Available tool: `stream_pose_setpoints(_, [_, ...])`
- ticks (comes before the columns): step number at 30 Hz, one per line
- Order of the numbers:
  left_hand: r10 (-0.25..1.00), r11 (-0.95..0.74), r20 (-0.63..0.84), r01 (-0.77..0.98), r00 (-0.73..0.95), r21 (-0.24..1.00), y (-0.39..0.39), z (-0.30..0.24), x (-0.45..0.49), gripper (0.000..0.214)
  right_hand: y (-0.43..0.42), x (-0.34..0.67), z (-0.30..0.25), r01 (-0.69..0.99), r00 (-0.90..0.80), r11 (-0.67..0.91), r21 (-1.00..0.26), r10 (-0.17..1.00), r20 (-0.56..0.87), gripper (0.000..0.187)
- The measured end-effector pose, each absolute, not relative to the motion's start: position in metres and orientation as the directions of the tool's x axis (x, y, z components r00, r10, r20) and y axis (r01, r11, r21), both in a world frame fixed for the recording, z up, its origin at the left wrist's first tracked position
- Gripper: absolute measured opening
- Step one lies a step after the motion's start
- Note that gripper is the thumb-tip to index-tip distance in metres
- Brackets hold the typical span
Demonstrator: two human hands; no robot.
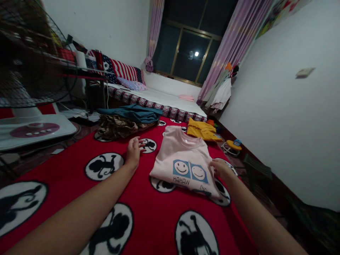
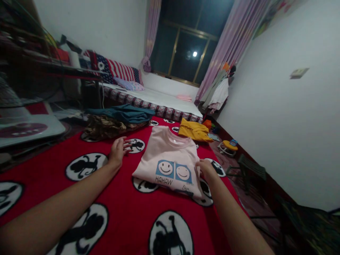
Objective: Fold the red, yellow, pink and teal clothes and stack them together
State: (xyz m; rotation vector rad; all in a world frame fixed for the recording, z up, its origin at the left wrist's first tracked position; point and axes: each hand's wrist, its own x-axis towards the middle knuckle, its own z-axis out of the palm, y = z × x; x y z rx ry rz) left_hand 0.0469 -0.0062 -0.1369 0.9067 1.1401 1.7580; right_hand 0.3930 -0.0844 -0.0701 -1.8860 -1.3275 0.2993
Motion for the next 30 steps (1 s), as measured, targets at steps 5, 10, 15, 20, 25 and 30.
stream_pose_setpoints(5, [0.919, -0.295, 0.303, 0.072, -0.251, 0.953, 0.0, -0.15, 0.055, 0.039, -0.075, 0.412, -0.093, 0.615, 0.547, -0.218, -0.758, 0.811, 0.21, 0.044])
stream_pose_setpoints(10, [0.911, -0.378, 0.401, 0.193, -0.099, 0.906, -0.003, -0.153, 0.058, 0.041, -0.046, 0.399, -0.084, 0.74, 0.501, -0.14, -0.658, 0.767, 0.4, 0.053])
stream_pose_setpoints(15, [0.913, -0.4, 0.408, 0.275, 0.032, 0.874, -0.01, -0.147, 0.059, 0.041, -0.04, 0.369, -0.091, 0.814, 0.517, -0.348, -0.464, 0.8, 0.306, 0.07])
stream_pose_setpoints(20, [0.904, -0.421, 0.377, 0.279, 0.201, 0.863, -0.022, -0.137, 0.065, 0.047, -0.036, 0.362, -0.098, 0.888, 0.436, -0.318, -0.332, 0.812, 0.388, 0.051])
stream_pose_setpoints(25, [0.888, -0.456, 0.407, 0.289, 0.216, 0.842, -0.028, -0.13, 0.067, 0.046, -0.037, 0.365, -0.101, 0.925, 0.363, -0.224, -0.308, 0.76, 0.539, 0.029])
stream_pose_setpoints(30, [0.886, -0.457, 0.408, 0.267, 0.22, 0.848, -0.033, -0.127, 0.067, 0.042, -0.047, 0.371, -0.092, 0.879, 0.433, -0.105, -0.464, 0.583, 0.688, 0.039])
